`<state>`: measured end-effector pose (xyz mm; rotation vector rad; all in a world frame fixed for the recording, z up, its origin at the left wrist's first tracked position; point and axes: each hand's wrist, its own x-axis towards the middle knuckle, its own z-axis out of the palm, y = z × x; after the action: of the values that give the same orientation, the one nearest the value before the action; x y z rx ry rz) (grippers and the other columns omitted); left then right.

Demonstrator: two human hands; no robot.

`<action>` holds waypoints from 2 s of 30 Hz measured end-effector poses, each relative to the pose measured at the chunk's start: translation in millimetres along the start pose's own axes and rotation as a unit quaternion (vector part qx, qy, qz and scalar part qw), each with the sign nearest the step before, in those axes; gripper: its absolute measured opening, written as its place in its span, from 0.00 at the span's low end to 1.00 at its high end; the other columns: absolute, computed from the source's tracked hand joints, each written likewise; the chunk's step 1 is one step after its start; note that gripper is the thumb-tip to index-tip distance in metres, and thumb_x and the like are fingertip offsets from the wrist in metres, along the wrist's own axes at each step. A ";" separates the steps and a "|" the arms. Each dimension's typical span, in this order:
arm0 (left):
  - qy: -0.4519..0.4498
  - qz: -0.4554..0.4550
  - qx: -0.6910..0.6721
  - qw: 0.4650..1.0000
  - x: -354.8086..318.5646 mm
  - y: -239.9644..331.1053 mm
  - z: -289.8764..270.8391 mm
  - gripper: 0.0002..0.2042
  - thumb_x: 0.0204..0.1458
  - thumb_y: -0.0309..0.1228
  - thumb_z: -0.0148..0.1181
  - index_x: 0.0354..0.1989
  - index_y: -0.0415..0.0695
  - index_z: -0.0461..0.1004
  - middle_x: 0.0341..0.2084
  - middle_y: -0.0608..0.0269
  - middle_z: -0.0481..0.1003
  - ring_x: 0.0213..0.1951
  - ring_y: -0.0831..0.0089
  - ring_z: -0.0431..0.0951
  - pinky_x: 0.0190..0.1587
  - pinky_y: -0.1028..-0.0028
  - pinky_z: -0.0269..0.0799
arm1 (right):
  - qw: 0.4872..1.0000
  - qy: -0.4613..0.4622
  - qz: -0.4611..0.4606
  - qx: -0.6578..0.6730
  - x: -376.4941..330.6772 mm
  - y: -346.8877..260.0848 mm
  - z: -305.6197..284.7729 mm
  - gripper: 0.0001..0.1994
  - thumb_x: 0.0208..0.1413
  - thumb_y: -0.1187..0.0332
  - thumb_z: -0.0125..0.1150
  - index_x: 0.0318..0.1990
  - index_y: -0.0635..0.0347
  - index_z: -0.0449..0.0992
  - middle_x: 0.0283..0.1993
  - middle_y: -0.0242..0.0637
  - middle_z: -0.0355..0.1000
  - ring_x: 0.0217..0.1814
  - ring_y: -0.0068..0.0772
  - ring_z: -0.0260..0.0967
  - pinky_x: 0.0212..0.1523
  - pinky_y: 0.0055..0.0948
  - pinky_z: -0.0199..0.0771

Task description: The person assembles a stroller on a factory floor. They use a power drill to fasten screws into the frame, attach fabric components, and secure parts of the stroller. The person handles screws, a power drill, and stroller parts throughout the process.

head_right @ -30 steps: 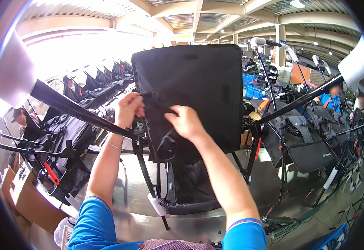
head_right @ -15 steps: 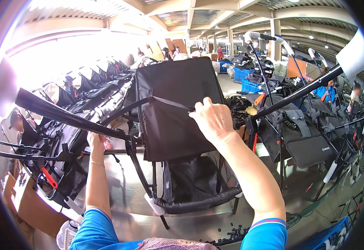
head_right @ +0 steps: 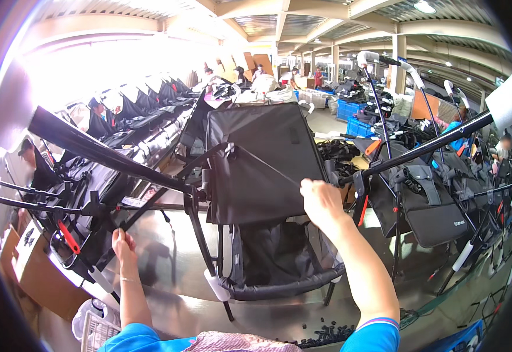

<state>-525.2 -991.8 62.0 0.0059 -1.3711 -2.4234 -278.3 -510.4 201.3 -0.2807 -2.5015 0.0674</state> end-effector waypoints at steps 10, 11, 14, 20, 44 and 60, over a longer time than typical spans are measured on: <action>-0.313 -0.224 0.176 0.906 -177.8 -31.1 -20.7 0.27 0.54 0.31 0.60 0.61 0.42 0.57 0.48 0.55 0.70 0.48 0.65 0.73 0.49 0.67 0.69 | 0.923 0.270 0.192 0.198 -144.6 43.3 -19.6 0.20 0.56 0.67 0.62 0.55 0.62 0.69 0.43 0.36 0.72 0.41 0.26 0.69 0.42 0.25 0.69; -0.368 -0.230 0.156 0.888 -199.4 -36.5 -4.3 0.34 0.52 0.31 0.62 0.66 0.42 0.51 0.55 0.53 0.65 0.57 0.60 0.68 0.58 0.61 0.64 | 0.900 0.298 0.232 0.220 -157.4 75.4 -4.0 0.23 0.58 0.65 0.60 0.59 0.62 0.65 0.48 0.37 0.71 0.46 0.28 0.68 0.49 0.27 0.67; -0.393 -0.059 0.273 0.876 -253.0 -34.0 43.7 0.45 0.44 0.36 0.69 0.67 0.43 0.46 0.59 0.50 0.62 0.62 0.55 0.60 0.65 0.60 0.55 | 0.771 0.101 0.352 0.521 -161.8 90.5 49.2 0.25 0.63 0.58 0.52 0.62 0.63 0.59 0.63 0.39 0.58 0.63 0.32 0.56 0.61 0.31 0.54; -0.307 -0.097 0.282 0.904 -188.8 -77.6 34.6 0.34 0.39 0.31 0.69 0.56 0.43 0.58 0.42 0.51 0.72 0.47 0.61 0.73 0.52 0.65 0.67 | 0.759 0.080 0.314 0.565 -142.9 20.4 68.5 0.18 0.62 0.59 0.54 0.56 0.55 0.62 0.44 0.28 0.62 0.42 0.24 0.61 0.47 0.27 0.61; -0.134 -0.172 0.671 0.709 -254.9 66.1 -496.3 0.11 0.39 0.19 0.56 0.34 0.39 0.73 0.22 0.52 0.73 0.28 0.57 0.74 0.32 0.64 0.70 | 0.809 -0.043 0.068 0.583 -89.0 -392.8 165.0 0.28 0.45 0.68 0.59 0.51 0.75 0.56 0.49 0.56 0.61 0.55 0.49 0.59 0.61 0.42 0.56; -0.644 -0.229 0.428 0.591 -213.7 45.4 7.2 0.12 0.39 0.28 0.67 0.34 0.38 0.79 0.26 0.61 0.80 0.30 0.76 0.79 0.35 0.75 0.74 | 0.780 0.025 0.477 0.405 -298.9 20.5 134.3 0.23 0.52 0.68 0.64 0.56 0.60 0.66 0.46 0.40 0.69 0.44 0.29 0.70 0.42 0.28 0.75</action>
<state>-312.5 -941.5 67.5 -1.5804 -3.3318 -1.4823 -117.2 -552.8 -81.6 -1.0927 -1.7798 1.4548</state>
